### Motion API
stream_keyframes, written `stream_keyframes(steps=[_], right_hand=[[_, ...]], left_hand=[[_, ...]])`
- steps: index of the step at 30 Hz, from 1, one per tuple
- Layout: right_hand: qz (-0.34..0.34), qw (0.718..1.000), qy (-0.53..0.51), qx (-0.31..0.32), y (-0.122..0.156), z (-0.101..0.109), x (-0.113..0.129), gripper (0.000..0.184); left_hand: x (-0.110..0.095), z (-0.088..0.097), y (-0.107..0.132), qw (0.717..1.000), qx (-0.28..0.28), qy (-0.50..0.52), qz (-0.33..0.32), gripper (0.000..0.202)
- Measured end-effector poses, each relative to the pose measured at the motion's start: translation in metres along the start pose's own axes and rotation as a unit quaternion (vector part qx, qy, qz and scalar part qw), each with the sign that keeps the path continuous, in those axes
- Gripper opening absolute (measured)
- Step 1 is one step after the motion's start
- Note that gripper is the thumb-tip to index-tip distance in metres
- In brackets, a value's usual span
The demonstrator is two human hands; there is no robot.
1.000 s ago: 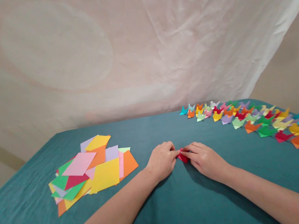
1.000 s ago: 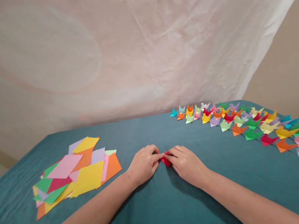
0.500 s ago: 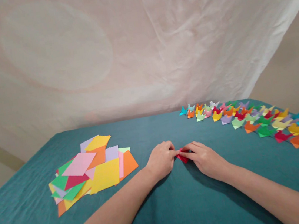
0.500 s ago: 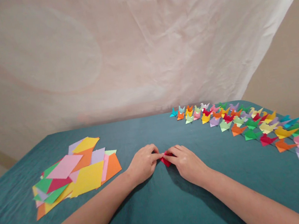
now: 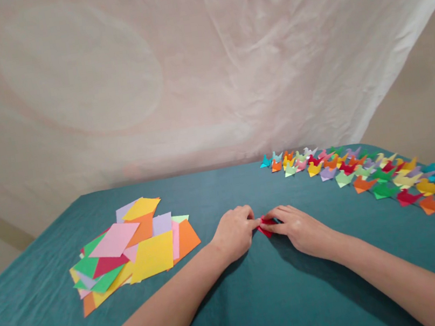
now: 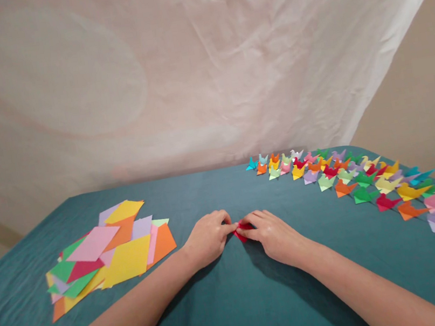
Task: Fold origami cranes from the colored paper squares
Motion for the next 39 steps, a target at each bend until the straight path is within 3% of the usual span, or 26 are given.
stream_keyframes(steps=[15,25,39], right_hand=[[-0.023,0.991,-0.023,0.129,0.003,0.011,-0.001,0.059],[-0.017,0.985,-0.032,0.166,0.008,0.014,-0.001,0.073],[-0.031,0.976,-0.073,0.204,0.01,0.022,0.001,0.078]], left_hand=[[-0.001,0.003,0.0,1.0,0.018,-0.017,-0.004,0.025],[-0.001,0.004,-0.001,0.999,0.025,-0.019,-0.007,0.025],[-0.003,0.005,-0.001,0.999,0.025,-0.027,-0.007,0.024]])
Point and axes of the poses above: each hand's wrist, its own y-axis away from the middle knuckle, its own z-axis out of the back of the hand, x = y × z, the point moved 2 cm from there along -y, towards the middle knuckle, and after that the axes turned 4 degrees about x, right-handed, at the moved point
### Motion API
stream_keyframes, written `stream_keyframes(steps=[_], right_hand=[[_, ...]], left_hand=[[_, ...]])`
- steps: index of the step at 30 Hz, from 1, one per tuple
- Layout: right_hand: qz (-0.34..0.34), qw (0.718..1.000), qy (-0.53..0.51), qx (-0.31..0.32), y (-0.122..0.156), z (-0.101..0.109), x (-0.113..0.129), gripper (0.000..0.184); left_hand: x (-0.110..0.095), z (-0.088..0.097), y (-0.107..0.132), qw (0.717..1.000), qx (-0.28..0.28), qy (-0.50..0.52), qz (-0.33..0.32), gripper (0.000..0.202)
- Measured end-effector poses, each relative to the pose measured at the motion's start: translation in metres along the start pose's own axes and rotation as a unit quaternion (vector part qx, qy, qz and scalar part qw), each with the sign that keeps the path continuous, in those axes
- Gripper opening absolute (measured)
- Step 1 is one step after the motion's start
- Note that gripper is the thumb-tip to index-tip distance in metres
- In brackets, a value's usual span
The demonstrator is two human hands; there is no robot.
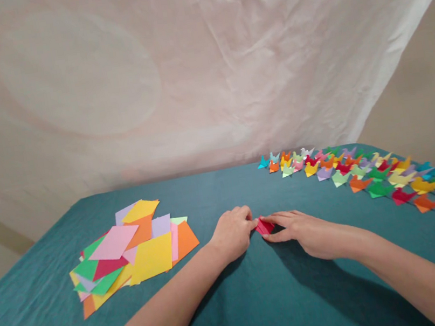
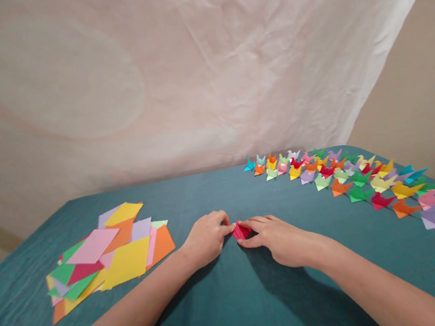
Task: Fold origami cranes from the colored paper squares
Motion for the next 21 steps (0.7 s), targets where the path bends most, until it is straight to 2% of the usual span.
stream_keyframes(steps=[14,17,21], right_hand=[[0.027,0.998,-0.062,0.017,0.004,0.004,-0.001,0.078],[0.033,0.996,-0.077,-0.014,0.001,0.005,-0.003,0.07],[0.025,0.984,-0.128,-0.124,-0.01,0.001,-0.008,0.059]], left_hand=[[-0.002,0.001,0.001,1.0,0.001,-0.015,-0.017,0.024],[-0.002,0.002,0.002,1.0,0.002,-0.019,-0.018,0.025],[-0.002,0.003,0.002,1.0,0.002,-0.02,-0.018,0.025]])
Point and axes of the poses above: each hand's wrist, its own y-axis away from the middle knuckle, its own z-axis out of the back of the hand, x = y × z, the point moved 2 cm from there along -y, towards the middle knuckle, and after that the axes turned 4 degrees about x, right-handed, at the moved point
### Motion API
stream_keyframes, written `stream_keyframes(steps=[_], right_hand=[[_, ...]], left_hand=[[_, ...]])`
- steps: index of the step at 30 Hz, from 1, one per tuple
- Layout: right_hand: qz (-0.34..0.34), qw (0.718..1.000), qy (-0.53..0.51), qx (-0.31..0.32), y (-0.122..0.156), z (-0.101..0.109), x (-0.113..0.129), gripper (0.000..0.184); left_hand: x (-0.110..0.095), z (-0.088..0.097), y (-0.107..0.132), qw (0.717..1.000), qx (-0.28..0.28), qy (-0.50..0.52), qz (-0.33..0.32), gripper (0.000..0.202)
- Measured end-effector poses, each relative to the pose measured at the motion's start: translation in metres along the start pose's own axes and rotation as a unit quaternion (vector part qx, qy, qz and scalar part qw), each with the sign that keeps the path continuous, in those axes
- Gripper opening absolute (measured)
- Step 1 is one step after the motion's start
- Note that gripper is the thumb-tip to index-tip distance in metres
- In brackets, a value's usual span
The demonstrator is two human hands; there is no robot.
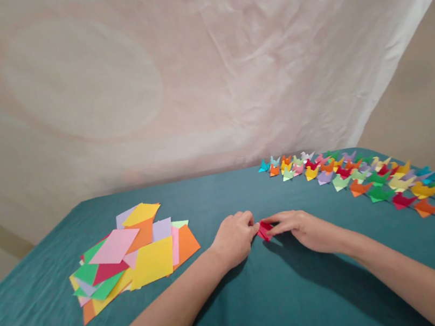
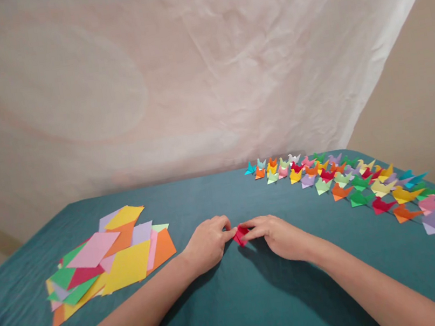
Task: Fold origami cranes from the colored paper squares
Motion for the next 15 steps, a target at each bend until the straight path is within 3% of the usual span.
stream_keyframes(steps=[2,4,8,15], right_hand=[[-0.02,0.997,-0.003,-0.072,-0.003,-0.006,-0.005,0.054],[-0.027,0.994,0.025,-0.104,-0.005,-0.015,-0.009,0.049],[-0.018,0.992,0.092,-0.089,-0.005,-0.026,-0.011,0.041],[-0.012,0.986,0.15,-0.065,-0.004,-0.024,-0.007,0.039]], left_hand=[[0.0,0.0,0.0,1.0,-0.001,0.002,0.001,0.024],[0.001,-0.002,-0.001,1.0,-0.003,0.008,0.005,0.024],[0.004,-0.007,-0.001,0.999,-0.019,0.043,0.018,0.024],[0.007,-0.014,0.001,0.994,-0.046,0.093,0.039,0.03]])
Point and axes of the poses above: each hand's wrist, its own y-axis away from the middle knuckle, its own z-axis out of the back of the hand, x = y × z, the point moved 2 cm from there along -y, towards the middle knuckle, and after that the axes turned 4 degrees about x, right-handed, at the moved point
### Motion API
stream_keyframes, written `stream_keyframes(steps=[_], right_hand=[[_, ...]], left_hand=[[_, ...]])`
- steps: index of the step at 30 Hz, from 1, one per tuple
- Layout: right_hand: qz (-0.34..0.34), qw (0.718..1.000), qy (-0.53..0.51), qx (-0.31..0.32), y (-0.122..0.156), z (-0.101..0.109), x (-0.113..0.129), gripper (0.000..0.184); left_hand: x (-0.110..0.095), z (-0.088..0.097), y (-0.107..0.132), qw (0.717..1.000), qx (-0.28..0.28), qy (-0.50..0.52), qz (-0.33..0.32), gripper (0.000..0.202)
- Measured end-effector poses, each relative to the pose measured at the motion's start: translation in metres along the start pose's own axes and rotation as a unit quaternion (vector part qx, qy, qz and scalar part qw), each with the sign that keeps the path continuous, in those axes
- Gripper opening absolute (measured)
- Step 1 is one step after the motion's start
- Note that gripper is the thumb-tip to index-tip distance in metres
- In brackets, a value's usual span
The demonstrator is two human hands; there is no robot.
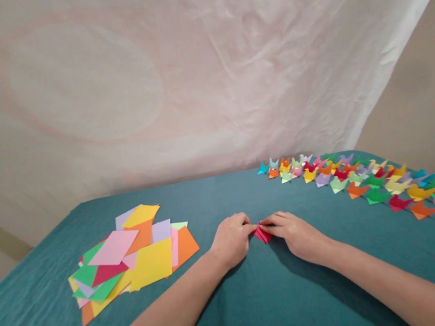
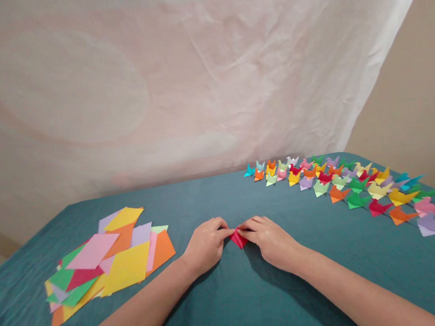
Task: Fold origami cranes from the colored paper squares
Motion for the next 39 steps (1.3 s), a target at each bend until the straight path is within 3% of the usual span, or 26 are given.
stream_keyframes(steps=[8,19,31,39], right_hand=[[-0.006,0.999,0.013,0.034,0.001,0.003,0.002,0.045],[0.023,0.991,-0.006,0.134,0.006,0.026,0.007,0.064],[0.021,0.986,-0.021,0.166,0.007,0.03,0.006,0.072],[0.016,0.983,-0.034,0.179,0.006,0.03,0.005,0.07]], left_hand=[[-0.007,0.004,-0.001,0.998,0.018,-0.052,-0.016,0.028],[-0.012,0.009,-0.003,0.994,0.047,-0.097,-0.009,0.029],[-0.01,0.009,-0.001,0.994,0.038,-0.095,-0.041,0.03],[-0.029,0.013,0.003,0.991,0.053,-0.08,-0.089,0.022]])
Point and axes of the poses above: each hand's wrist, its own y-axis away from the middle knuckle, its own z-axis out of the back of the hand, x = y × z, the point moved 2 cm from there along -y, towards the middle knuckle, and after that the axes turned 4 degrees about x, right-handed, at the moved point
